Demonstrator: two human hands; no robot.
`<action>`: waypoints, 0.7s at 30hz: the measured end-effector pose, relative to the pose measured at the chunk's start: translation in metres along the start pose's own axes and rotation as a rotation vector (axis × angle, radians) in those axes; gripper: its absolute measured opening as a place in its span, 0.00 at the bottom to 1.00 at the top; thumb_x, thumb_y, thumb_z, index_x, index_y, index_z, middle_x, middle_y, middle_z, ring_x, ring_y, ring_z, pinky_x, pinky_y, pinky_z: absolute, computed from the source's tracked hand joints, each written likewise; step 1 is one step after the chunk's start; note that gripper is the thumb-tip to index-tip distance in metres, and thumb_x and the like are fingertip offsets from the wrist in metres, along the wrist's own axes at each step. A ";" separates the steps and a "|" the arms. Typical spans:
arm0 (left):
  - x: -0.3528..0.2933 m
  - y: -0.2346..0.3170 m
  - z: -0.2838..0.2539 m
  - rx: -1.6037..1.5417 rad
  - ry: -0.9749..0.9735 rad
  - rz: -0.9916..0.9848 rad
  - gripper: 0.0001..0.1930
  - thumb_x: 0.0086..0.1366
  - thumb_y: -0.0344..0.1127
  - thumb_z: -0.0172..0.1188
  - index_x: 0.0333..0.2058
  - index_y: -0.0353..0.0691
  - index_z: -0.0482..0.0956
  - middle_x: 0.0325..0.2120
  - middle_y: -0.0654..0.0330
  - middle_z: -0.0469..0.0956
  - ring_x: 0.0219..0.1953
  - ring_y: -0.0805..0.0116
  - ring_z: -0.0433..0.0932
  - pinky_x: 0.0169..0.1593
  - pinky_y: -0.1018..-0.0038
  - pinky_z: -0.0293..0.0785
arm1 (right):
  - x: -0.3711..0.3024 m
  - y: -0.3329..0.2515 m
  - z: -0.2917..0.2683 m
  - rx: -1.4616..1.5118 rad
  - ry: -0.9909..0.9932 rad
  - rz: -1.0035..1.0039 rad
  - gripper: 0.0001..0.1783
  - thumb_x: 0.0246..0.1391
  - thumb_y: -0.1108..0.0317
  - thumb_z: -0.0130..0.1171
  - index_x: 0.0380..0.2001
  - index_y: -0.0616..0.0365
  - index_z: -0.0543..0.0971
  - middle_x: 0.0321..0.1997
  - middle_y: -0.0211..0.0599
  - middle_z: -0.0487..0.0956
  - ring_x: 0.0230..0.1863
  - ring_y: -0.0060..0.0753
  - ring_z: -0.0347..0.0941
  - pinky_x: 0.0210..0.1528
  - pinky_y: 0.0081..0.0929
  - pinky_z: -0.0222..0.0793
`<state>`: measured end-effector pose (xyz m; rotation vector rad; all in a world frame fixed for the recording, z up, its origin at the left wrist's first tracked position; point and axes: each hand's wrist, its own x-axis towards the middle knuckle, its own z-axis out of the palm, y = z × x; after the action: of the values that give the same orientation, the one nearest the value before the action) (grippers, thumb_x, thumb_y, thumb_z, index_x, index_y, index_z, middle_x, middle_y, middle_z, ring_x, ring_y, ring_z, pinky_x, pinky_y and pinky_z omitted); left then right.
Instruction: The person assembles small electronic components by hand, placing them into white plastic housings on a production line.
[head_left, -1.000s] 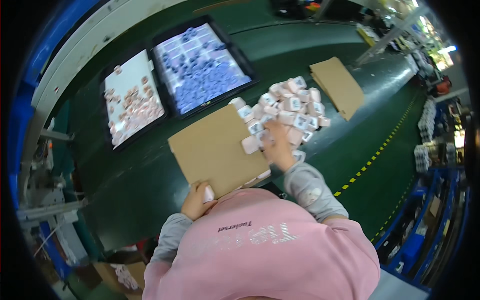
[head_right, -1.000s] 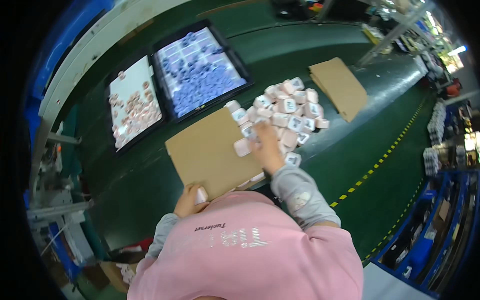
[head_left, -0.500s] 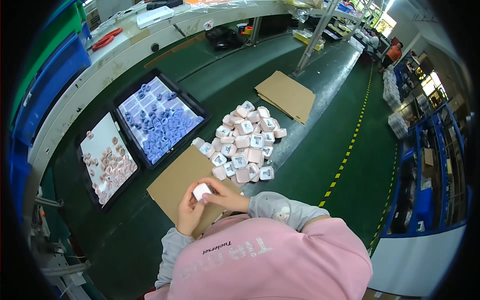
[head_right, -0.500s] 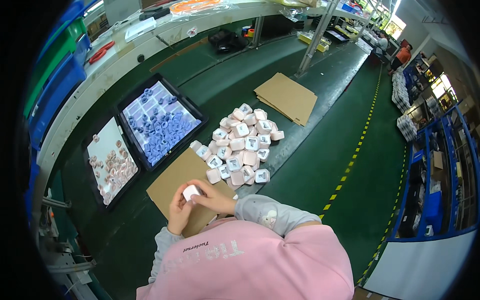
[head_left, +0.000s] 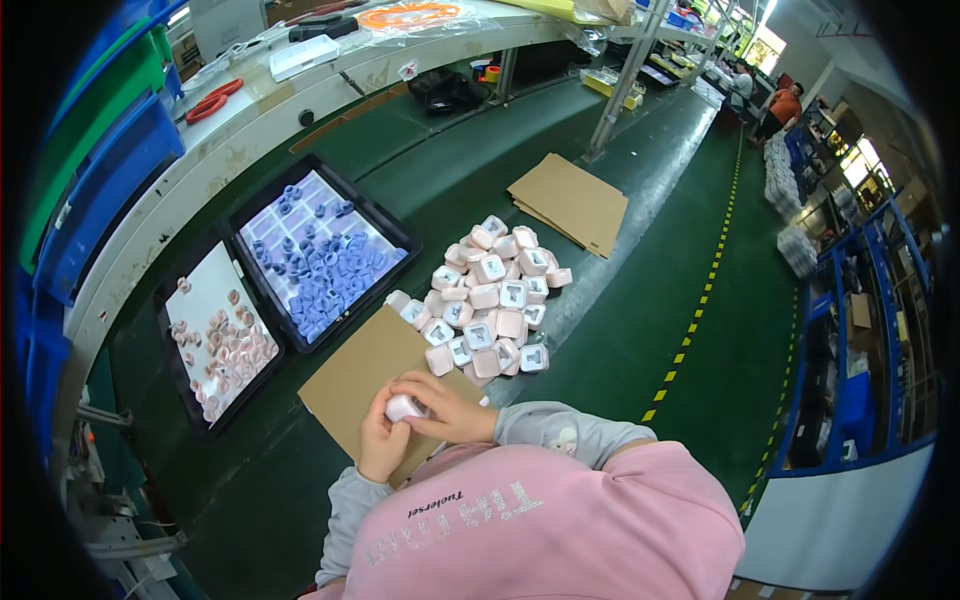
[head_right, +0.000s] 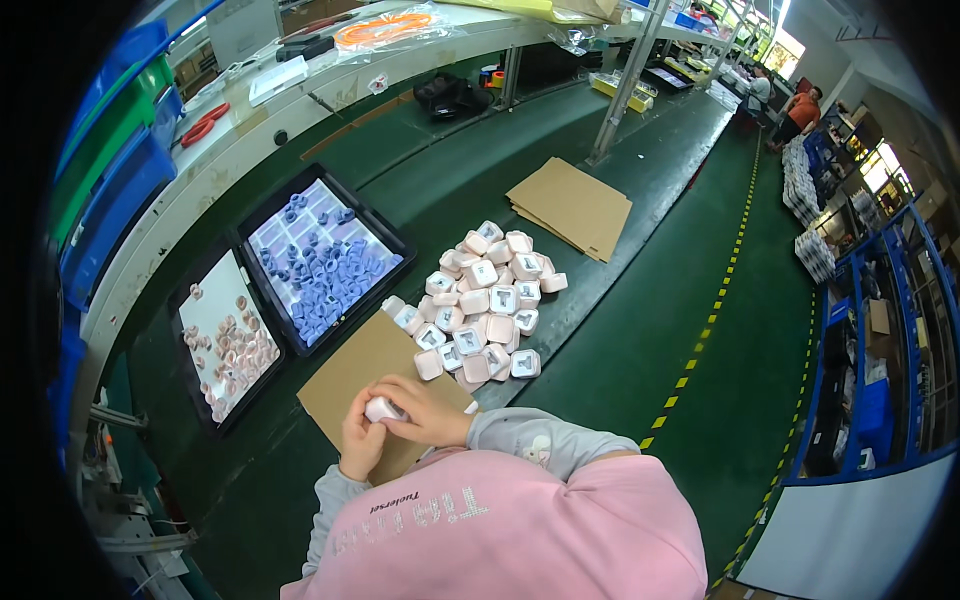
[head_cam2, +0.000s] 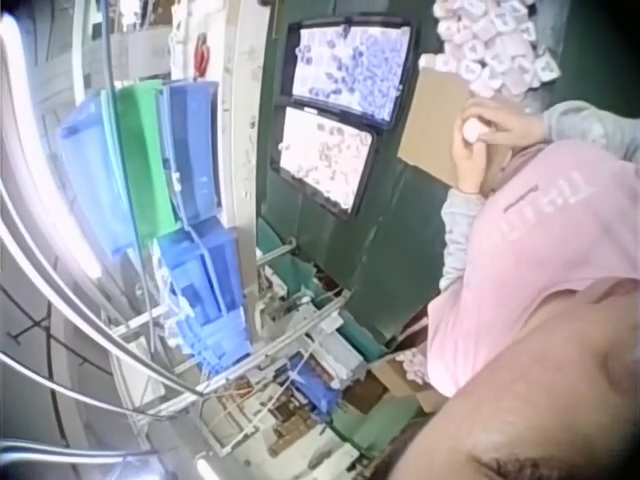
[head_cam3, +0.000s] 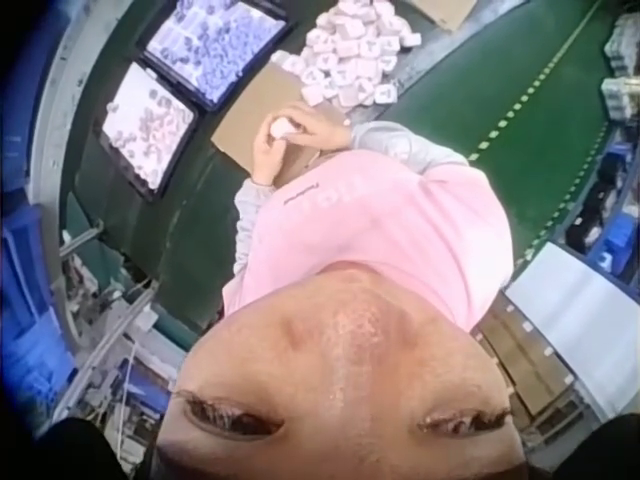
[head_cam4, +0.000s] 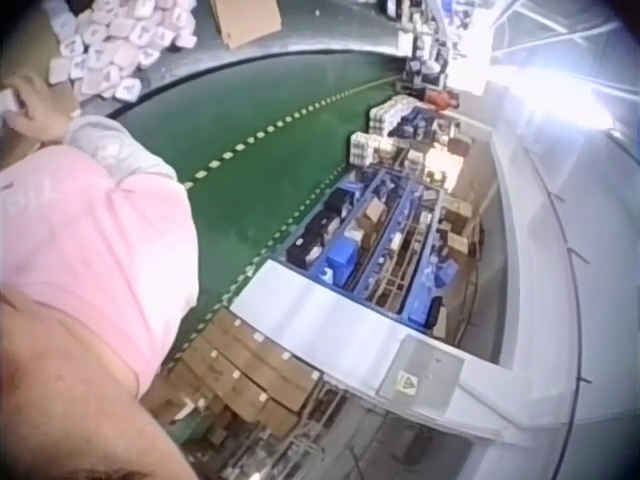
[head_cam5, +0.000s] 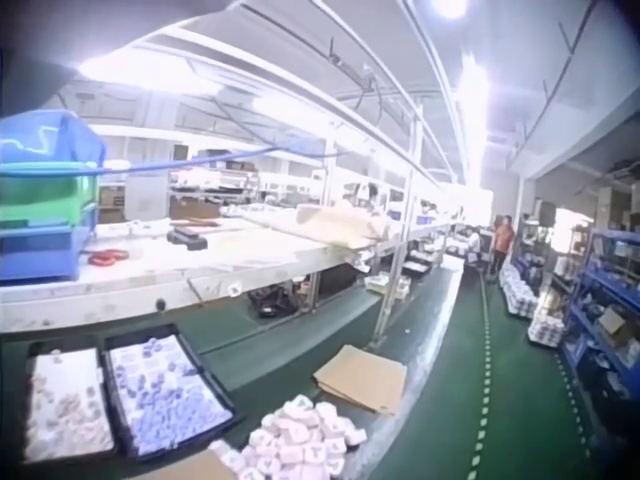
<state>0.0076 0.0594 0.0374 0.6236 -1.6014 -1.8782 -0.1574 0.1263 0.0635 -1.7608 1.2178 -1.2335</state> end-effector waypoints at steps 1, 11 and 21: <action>0.000 -0.001 0.001 0.041 0.036 0.037 0.27 0.58 0.20 0.50 0.58 0.31 0.59 0.52 0.56 0.66 0.53 0.68 0.68 0.56 0.73 0.65 | 0.000 0.002 0.001 0.000 0.001 -0.002 0.24 0.57 0.66 0.52 0.56 0.59 0.63 0.57 0.44 0.60 0.57 0.42 0.60 0.57 0.32 0.58; -0.005 0.012 0.013 0.721 0.127 0.200 0.34 0.53 0.21 0.56 0.60 0.29 0.56 0.49 0.46 0.70 0.50 0.56 0.74 0.51 0.70 0.72 | 0.017 -0.007 -0.010 0.249 0.074 0.554 0.26 0.63 0.53 0.42 0.57 0.60 0.61 0.45 0.42 0.71 0.44 0.29 0.70 0.45 0.25 0.67; -0.006 0.013 0.008 -0.086 0.071 -0.075 0.39 0.55 0.21 0.58 0.63 0.36 0.48 0.54 0.51 0.64 0.54 0.62 0.69 0.56 0.70 0.68 | 0.014 -0.007 -0.003 0.061 -0.023 0.385 0.30 0.58 0.56 0.50 0.58 0.61 0.58 0.52 0.55 0.67 0.53 0.49 0.67 0.55 0.33 0.61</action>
<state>0.0080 0.0674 0.0514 0.7136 -1.4627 -1.9455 -0.1564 0.1158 0.0750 -1.4078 1.4097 -1.0086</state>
